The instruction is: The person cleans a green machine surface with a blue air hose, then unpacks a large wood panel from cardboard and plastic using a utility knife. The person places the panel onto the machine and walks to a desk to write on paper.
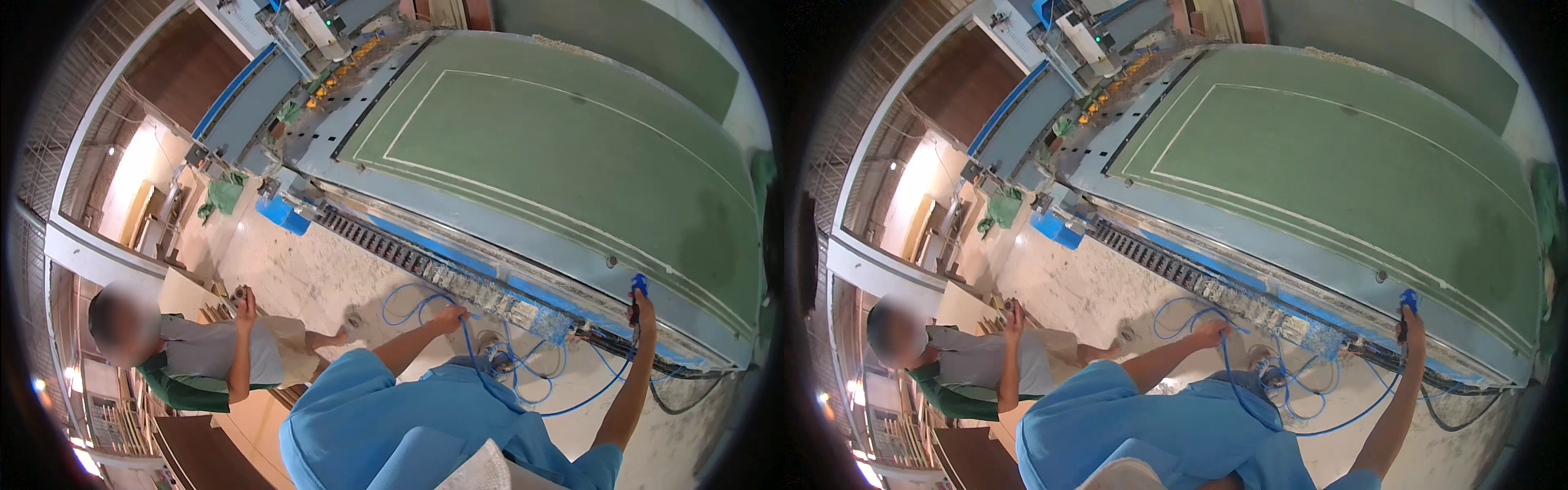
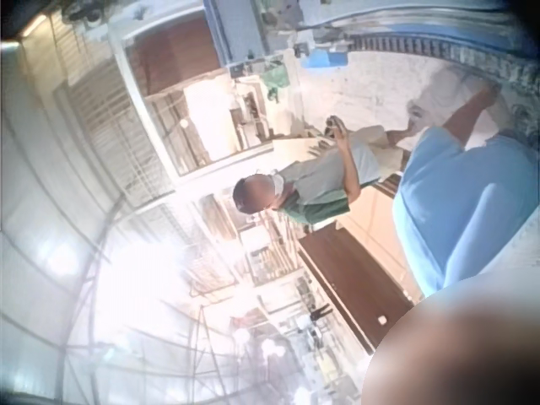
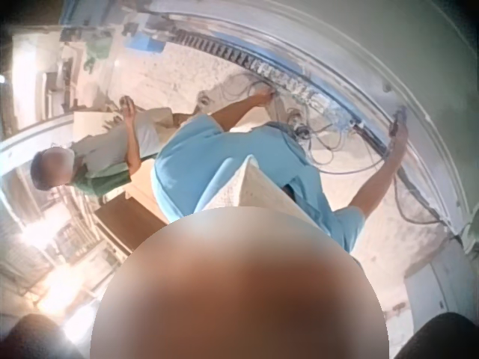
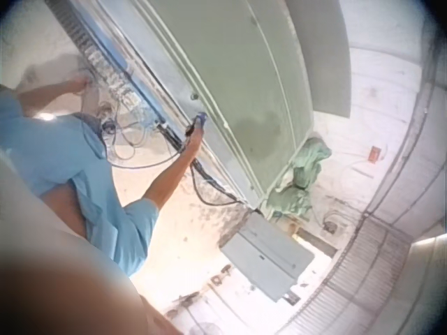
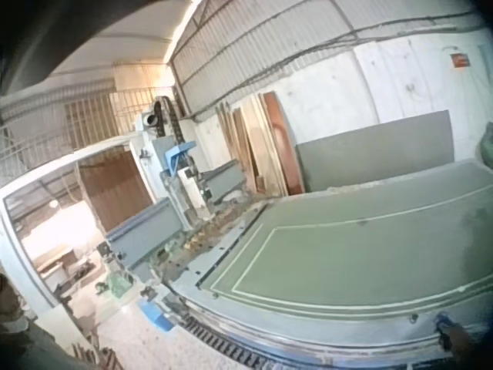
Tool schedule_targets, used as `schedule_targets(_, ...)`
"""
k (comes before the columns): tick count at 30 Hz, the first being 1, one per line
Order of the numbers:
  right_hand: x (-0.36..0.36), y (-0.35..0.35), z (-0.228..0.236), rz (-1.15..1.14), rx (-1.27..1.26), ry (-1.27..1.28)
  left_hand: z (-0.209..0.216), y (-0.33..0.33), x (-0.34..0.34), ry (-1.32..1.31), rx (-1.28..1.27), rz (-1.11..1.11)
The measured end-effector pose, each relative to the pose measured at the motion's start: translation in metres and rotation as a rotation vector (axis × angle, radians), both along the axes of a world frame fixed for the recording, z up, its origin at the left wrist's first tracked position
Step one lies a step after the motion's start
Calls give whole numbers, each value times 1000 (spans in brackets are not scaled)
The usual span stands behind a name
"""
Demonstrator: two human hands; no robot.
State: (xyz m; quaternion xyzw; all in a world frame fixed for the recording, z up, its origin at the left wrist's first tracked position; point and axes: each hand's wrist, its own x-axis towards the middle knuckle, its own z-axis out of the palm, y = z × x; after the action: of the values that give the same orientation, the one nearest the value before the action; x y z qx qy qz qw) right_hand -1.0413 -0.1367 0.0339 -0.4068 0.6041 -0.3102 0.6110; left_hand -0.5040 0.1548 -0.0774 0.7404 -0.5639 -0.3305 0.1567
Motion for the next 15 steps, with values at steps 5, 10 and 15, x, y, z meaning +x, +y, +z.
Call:
schedule_targets(5,-48,-55,-31,-668,-101,-392,-17,1,17,22,-27,12)
schedule_targets(10,27,-74,-28,-416,-19,-327,-30,30,31,-23,443,295)
schedule_targets(15,142,-50,4,292,50,-95,-45,54,31,80,574,275)
